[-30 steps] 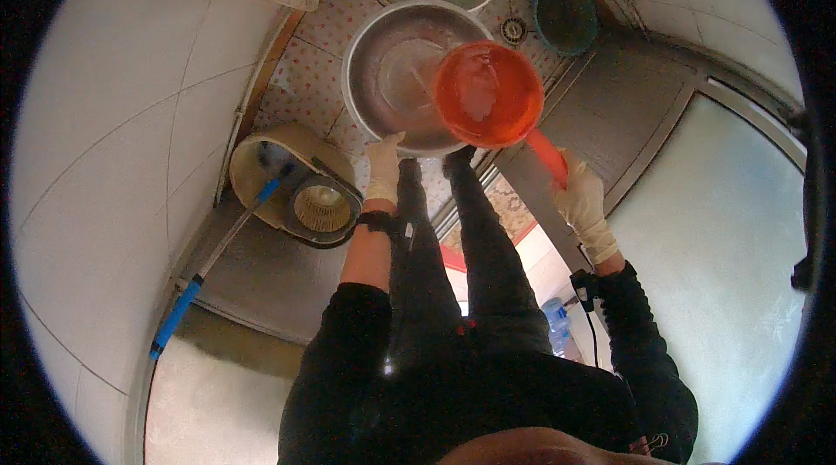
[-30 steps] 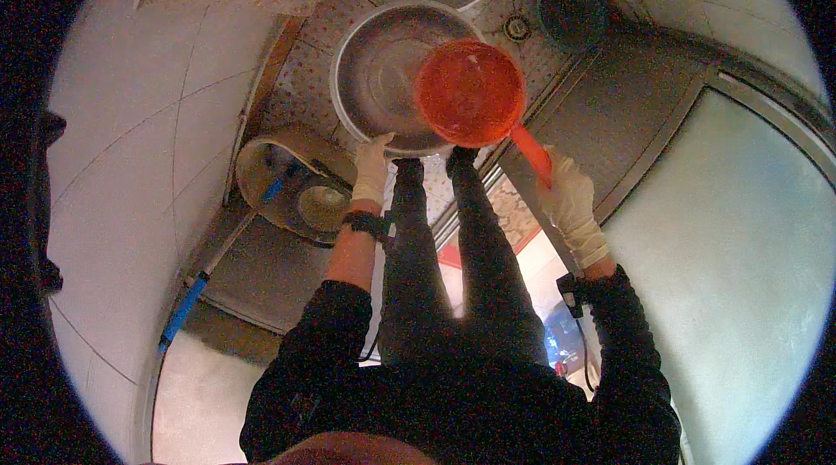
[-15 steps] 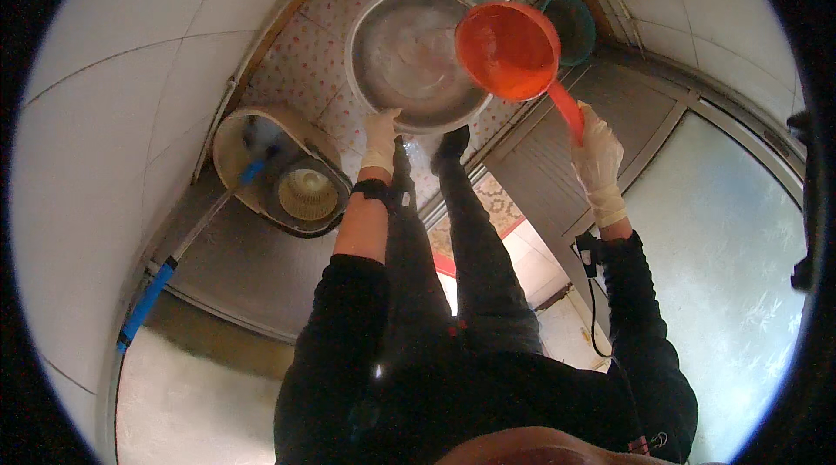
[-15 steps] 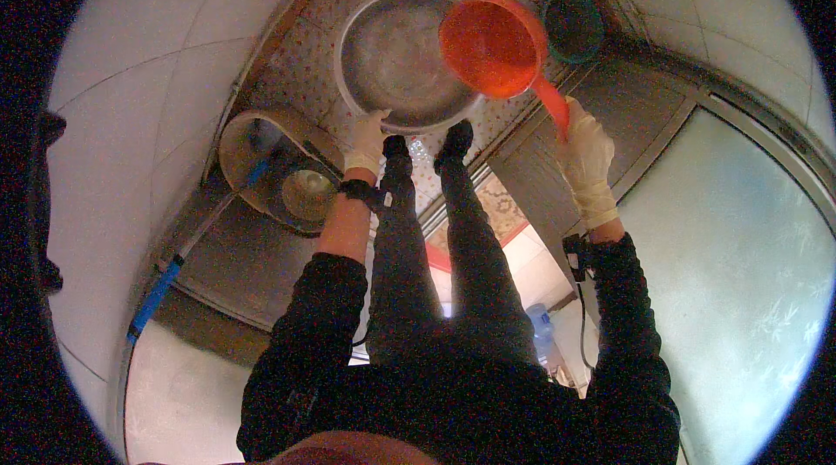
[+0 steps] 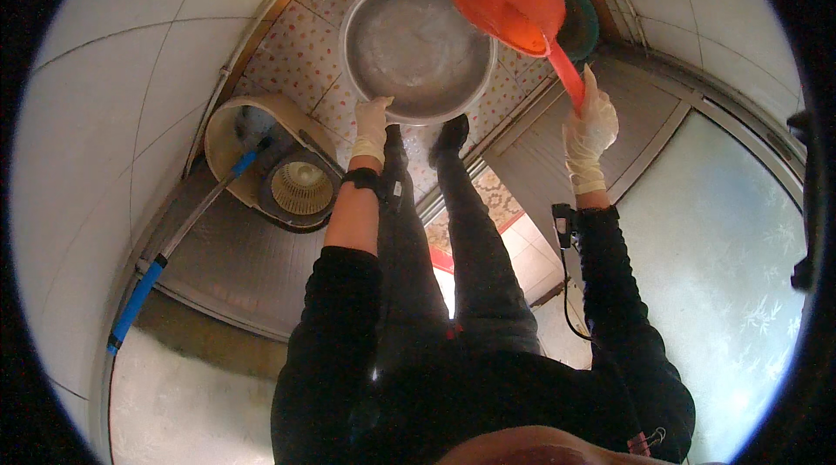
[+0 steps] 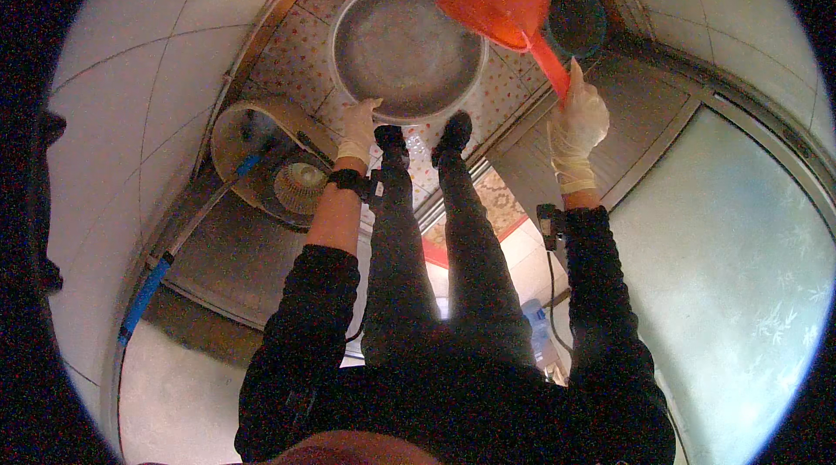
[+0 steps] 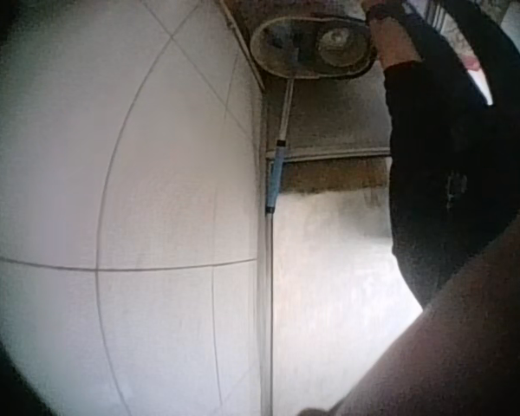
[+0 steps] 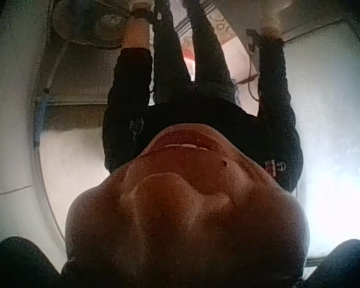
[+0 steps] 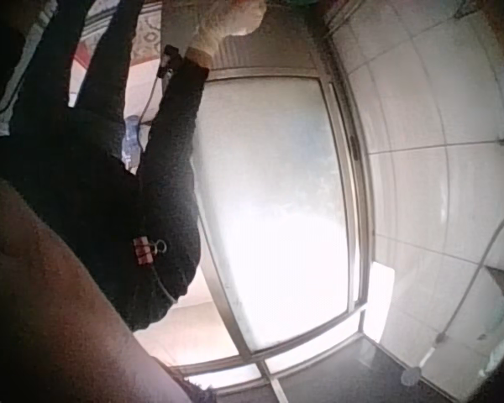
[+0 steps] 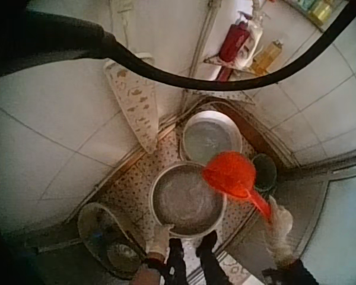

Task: The person carries a metal basin to a tiled area, pours water into it from a red plastic scoop, then uses a black cloth to wipe the floor. They repeatedly wring the cloth in the basin and continue wiping different sections of the floor.

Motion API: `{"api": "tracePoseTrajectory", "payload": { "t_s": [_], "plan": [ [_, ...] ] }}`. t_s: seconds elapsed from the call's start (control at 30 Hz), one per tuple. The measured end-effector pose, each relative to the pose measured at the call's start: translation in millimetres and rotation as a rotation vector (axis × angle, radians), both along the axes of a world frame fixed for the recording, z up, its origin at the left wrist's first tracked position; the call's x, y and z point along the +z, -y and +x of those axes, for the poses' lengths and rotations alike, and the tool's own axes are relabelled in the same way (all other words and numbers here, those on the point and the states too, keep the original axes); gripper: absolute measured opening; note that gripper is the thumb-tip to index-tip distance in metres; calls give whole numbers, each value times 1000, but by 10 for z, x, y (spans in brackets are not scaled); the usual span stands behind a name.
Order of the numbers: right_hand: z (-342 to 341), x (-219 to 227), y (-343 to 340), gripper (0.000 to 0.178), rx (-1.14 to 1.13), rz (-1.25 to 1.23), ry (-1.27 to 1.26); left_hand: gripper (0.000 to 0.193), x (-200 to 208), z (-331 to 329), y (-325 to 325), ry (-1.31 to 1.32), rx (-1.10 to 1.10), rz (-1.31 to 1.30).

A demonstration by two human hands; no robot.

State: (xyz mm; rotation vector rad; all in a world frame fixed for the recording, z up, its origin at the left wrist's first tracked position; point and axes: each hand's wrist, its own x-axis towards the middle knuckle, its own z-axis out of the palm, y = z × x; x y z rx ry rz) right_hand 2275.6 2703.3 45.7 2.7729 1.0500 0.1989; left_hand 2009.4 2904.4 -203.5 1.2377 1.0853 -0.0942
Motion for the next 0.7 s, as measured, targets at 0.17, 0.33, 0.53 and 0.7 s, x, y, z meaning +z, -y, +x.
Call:
{"api": "tracePoseTrajectory", "payload": {
  "t_s": [0.17,0.33,0.53,0.7],
  "plan": [
    [-80,-157,-123,63,23,178,51,27,9,44,-80,-3,98,-220],
    [-129,-294,-208,66,-32,296,5,32,-8,21,-101,-53,15,-73],
    [39,-499,-288,59,-65,330,-69,19,144,108,-67,168,437,-251],
    [348,-695,-517,38,-475,245,-510,18,325,239,-122,-68,597,-384]
  ]
}}
